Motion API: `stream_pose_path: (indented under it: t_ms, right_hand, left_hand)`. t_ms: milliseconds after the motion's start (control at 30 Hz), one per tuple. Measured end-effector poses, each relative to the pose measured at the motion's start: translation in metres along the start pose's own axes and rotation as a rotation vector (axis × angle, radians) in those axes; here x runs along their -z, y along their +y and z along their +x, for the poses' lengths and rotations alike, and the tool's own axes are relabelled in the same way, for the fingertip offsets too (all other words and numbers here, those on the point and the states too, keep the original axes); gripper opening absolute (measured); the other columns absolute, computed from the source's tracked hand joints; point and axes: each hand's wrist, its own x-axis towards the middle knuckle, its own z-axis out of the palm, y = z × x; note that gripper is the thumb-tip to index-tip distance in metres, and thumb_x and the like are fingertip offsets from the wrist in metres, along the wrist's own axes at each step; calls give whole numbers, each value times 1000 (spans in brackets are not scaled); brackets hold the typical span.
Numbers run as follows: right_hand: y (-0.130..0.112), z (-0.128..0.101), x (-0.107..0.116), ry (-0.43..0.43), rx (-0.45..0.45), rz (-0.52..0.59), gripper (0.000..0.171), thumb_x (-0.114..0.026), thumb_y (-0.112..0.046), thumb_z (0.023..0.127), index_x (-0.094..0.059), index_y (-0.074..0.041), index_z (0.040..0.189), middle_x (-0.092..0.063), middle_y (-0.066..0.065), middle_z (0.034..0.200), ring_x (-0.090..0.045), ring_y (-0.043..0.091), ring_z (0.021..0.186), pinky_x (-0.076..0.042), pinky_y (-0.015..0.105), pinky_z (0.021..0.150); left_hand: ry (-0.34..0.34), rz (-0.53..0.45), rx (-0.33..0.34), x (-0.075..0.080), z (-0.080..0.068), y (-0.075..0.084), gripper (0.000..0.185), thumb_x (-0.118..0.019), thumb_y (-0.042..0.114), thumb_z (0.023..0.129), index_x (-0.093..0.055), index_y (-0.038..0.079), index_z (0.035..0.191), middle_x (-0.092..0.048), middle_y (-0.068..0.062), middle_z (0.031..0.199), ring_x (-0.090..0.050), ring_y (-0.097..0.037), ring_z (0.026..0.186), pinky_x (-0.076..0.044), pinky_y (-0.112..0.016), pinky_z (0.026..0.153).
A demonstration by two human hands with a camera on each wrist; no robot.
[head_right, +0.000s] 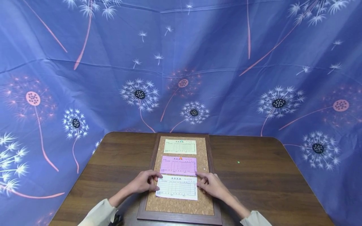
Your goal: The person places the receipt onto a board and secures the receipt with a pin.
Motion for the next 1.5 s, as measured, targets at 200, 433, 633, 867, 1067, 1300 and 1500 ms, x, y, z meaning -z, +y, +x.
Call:
stream_pose_path:
  t_ms: [200, 433, 633, 867, 1067, 1300, 1500]
  right_hand:
    - [7, 1, 15, 40, -29, -13, 31, -70, -6, 94, -67, 9, 121, -71, 8, 70, -60, 4, 55, -49, 22, 47]
    - [27, 1, 44, 166, -93, -54, 24, -67, -7, 96, -70, 5, 117, -73, 8, 78, -62, 7, 57, -51, 24, 49]
    - [51, -3, 71, 319, -159, -119, 21, -67, -2, 94, -71, 3, 115, -73, 11, 78, -62, 8, 56, -51, 26, 50]
    - [78, -12, 89, 395, -247, -168, 19, -69, -4, 93, -71, 4, 111, -76, 15, 84, -65, 8, 59, -51, 24, 52]
    - [89, -14, 95, 422, -309, -149, 23, -71, -6, 92, -65, 7, 110, -75, 15, 82, -66, 9, 57, -52, 25, 51]
    - [93, -9, 104, 409, -360, -139, 40, -73, -8, 92, -51, 11, 118, -74, 13, 77, -65, 10, 54, -51, 26, 49]
    - [92, -3, 109, 362, -397, -171, 59, -71, -14, 93, -43, 17, 135, -73, 12, 78, -65, 14, 56, -53, 29, 49]
  left_hand:
    - [-3, -6, 3, -2, 0, -2, 43, -87, -2, 70, -70, -4, 109, -61, -10, 91, -51, 1, 63, -43, -16, 59]
    - [-1, 1, -6, -3, 0, -2, 45, -88, -4, 67, -70, -3, 108, -61, -11, 90, -50, 2, 62, -44, -16, 59]
    - [9, 20, -9, -3, 0, 1, 46, -88, -6, 65, -70, -3, 108, -60, -11, 90, -50, 1, 61, -44, -17, 59]
    - [13, 13, -10, -4, -1, 1, 47, -88, -7, 64, -70, -3, 107, -60, -12, 90, -50, 1, 61, -44, -17, 59]
    - [15, 33, -6, -5, -1, -2, 45, -89, -4, 65, -70, -2, 107, -60, -10, 89, -50, 2, 61, -44, -17, 59]
    - [20, 44, -13, -5, 1, -3, 45, -89, -4, 67, -70, -2, 107, -60, -10, 90, -50, 3, 61, -45, -17, 59]
    - [21, 28, -30, -5, -1, -2, 44, -88, -4, 66, -70, -2, 107, -60, -12, 90, -50, 3, 61, -45, -17, 59]
